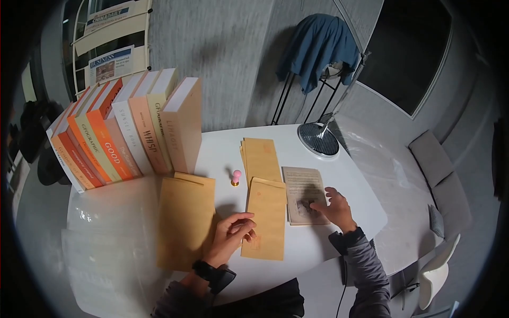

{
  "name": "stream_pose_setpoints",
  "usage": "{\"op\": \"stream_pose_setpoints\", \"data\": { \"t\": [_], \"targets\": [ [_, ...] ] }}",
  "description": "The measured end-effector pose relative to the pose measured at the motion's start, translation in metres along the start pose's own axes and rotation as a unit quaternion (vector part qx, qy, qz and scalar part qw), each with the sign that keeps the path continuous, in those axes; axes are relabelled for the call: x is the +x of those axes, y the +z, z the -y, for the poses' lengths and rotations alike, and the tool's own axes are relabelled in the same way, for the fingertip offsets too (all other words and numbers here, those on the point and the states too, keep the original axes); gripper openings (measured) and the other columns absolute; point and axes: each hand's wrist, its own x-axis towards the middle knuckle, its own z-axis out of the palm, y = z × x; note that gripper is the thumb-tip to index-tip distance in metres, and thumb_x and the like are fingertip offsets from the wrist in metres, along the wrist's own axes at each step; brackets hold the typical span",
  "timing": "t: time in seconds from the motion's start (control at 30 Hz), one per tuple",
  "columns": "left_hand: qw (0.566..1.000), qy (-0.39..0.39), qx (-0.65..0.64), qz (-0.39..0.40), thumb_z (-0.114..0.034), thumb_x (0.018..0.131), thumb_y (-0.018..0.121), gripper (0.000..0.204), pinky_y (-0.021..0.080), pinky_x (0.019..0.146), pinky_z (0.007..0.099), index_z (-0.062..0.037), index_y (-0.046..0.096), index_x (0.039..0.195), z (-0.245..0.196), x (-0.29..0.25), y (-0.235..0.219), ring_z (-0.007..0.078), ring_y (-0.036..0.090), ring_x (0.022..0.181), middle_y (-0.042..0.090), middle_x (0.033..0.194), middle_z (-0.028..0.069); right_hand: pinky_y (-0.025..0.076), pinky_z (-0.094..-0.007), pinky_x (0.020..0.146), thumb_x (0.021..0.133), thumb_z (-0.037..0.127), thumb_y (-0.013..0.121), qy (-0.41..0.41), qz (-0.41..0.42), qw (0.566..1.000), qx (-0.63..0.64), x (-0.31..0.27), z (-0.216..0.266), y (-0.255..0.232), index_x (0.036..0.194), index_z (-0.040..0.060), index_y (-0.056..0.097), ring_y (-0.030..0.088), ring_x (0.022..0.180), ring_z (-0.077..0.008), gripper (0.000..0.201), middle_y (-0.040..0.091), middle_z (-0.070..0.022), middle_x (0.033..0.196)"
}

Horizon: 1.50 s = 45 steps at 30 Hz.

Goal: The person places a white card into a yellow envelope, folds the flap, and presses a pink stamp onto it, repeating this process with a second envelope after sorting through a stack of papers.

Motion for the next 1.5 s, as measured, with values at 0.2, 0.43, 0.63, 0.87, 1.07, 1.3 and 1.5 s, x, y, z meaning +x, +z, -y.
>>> {"op": "stream_pose_setpoints", "data": {
  "t": [0.2,0.43,0.63,0.87,1.07,1.3,1.5],
  "targets": [
    [1.0,0.0,-0.005,0.014,-0.006,0.096,0.061,0.028,0.051,0.071,0.0272,0.0074,0.058,0.12,0.001,0.001,-0.001,0.0137,0.063,0.078,0.065,0.092,0.0071,0.054,-0.0432,0.086,0.062,0.05,0.087,0.04,0.008,0.998,-0.057,0.016,-0.019,0.022,0.13,-0.0009,0.05,0.068,0.098,-0.0367,0.092,0.067,-0.0242,0.11],
    [0.999,0.015,0.001,0.035,-0.007,0.098,0.059,0.024,0.051,0.076,0.0282,0.0049,0.059,0.119,0.001,0.0,-0.004,0.0143,0.062,0.082,0.064,0.095,0.0072,0.053,-0.0288,0.067,0.075,0.025,0.081,0.107,0.088,0.974,0.181,0.037,-0.06,0.019,0.1,-0.0035,0.069,0.066,0.076,-0.0175,0.04,0.069,-0.0106,0.085],
    [1.0,-0.006,-0.004,0.017,-0.009,0.098,0.059,0.025,0.051,0.078,0.0281,0.0048,0.059,0.119,-0.002,-0.002,-0.004,0.0147,0.062,0.084,0.064,0.096,0.0075,0.049,-0.0257,0.061,0.089,0.014,0.067,0.14,0.07,0.913,0.378,0.024,-0.049,-0.01,0.096,-0.003,0.073,0.061,0.067,-0.0117,0.02,0.068,-0.0038,0.078],
    [0.998,-0.035,-0.056,0.007,-0.012,0.099,0.059,0.032,0.053,0.08,0.0281,0.0077,0.056,0.123,-0.002,0.001,-0.003,0.0155,0.065,0.087,0.065,0.1,0.0094,0.047,-0.0221,0.059,0.093,0.019,0.069,0.132,0.068,0.845,0.514,0.012,-0.022,-0.026,0.091,0.0007,0.072,0.06,0.063,-0.0081,0.019,0.07,-0.0033,0.08],
    [0.997,-0.04,-0.057,0.021,-0.011,0.099,0.058,0.029,0.052,0.086,0.03,0.0041,0.057,0.124,-0.004,0.0,0.002,0.0183,0.066,0.096,0.066,0.111,0.0107,0.052,-0.0236,0.062,0.09,0.009,0.071,0.124,0.136,0.821,0.54,-0.014,0.026,-0.016,0.086,0.0004,0.072,0.064,0.065,-0.0085,0.009,0.071,-0.0034,0.077],
    [0.993,-0.07,0.087,-0.031,-0.013,0.1,0.058,0.031,0.051,0.086,0.0265,0.0007,0.058,0.128,-0.003,-0.002,-0.004,0.0109,0.063,0.101,0.066,0.115,0.0048,0.055,-0.0264,0.068,0.088,0.004,0.072,0.124,0.17,0.794,0.57,-0.036,0.065,0.006,0.088,0.001,0.07,0.066,0.072,-0.0121,0.004,0.072,-0.0058,0.084],
    [0.996,-0.022,-0.062,-0.055,-0.019,0.102,0.057,0.034,0.052,0.092,0.0307,-0.0001,0.057,0.129,0.007,0.001,-0.005,0.0136,0.062,0.105,0.064,0.119,0.0068,0.053,-0.0252,0.072,0.093,0.008,0.068,0.127,0.129,0.762,0.622,-0.037,0.066,0.004,0.096,-0.0006,0.071,0.065,0.076,-0.0104,0.009,0.072,-0.0052,0.088]
  ]
}}
